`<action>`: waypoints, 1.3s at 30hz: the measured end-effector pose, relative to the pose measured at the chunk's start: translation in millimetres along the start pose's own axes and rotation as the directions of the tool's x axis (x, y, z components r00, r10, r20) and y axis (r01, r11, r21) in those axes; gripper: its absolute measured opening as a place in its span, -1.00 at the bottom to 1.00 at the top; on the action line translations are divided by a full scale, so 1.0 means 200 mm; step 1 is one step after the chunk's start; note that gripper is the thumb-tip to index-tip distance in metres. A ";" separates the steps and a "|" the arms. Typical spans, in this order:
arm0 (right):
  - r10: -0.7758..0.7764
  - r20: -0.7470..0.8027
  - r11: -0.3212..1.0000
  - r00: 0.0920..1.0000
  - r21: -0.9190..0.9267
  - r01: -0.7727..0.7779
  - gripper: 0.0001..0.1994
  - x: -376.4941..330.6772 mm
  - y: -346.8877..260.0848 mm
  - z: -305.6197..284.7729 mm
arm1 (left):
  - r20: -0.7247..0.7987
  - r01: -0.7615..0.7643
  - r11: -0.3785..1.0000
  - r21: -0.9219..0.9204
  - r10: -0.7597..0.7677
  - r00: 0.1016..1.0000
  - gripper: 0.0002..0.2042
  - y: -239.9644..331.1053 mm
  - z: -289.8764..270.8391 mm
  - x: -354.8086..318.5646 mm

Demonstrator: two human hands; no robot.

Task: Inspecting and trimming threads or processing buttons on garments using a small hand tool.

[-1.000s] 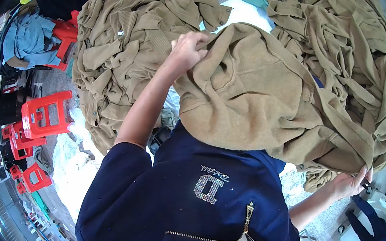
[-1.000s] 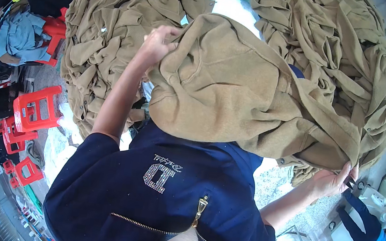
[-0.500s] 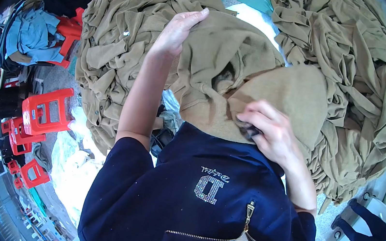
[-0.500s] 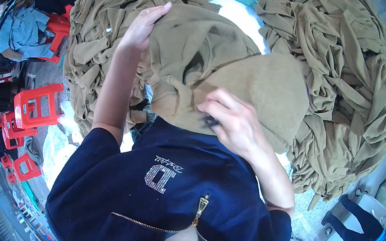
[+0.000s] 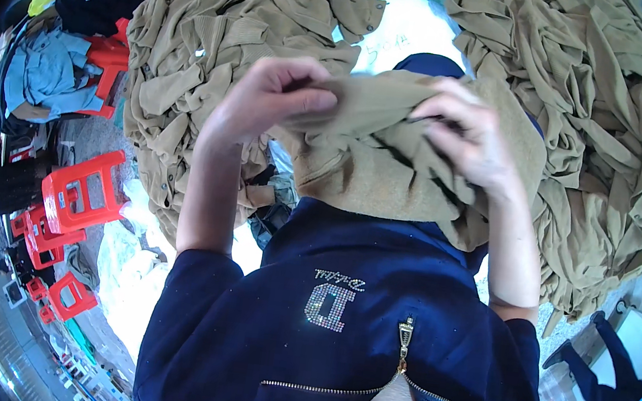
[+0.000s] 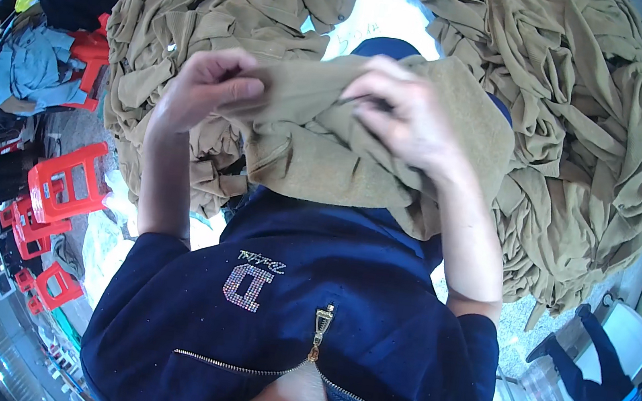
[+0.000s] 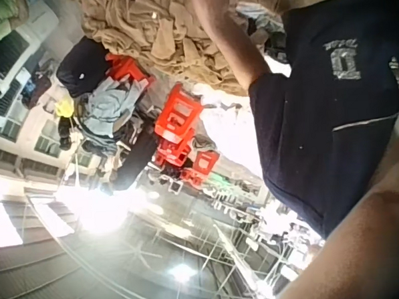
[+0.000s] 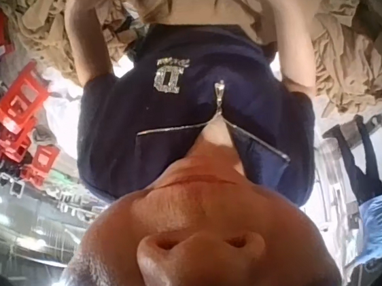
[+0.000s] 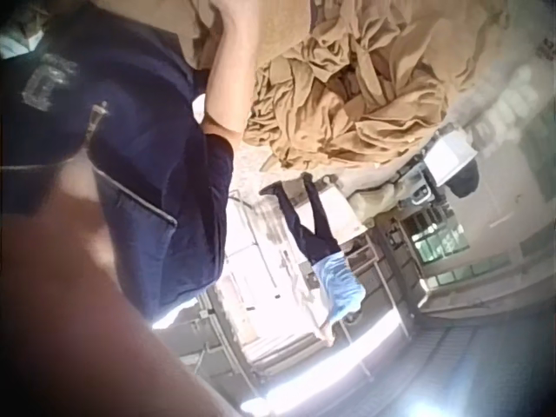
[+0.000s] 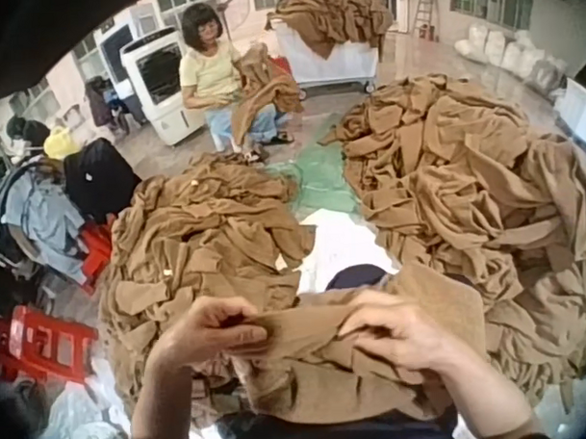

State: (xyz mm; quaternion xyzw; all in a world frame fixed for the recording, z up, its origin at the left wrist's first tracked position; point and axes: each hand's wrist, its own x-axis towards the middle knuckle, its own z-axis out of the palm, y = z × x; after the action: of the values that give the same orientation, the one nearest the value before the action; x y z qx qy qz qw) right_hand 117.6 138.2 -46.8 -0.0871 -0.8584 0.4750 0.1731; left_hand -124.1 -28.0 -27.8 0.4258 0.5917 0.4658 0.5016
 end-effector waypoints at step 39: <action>-0.119 -0.401 0.984 0.908 -0.172 0.053 -0.73 -0.10 -0.07 0.12 | 0.102 -0.646 0.529 0.551 0.726 0.681 -0.84 0.00 0.46 0.18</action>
State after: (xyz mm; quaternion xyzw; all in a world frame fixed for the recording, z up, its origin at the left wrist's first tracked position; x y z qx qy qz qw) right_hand 126.8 106.6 -50.5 -0.1598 -0.8408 0.3689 0.3625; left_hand -38.5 18.0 -40.7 0.7138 0.5157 0.4650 0.0915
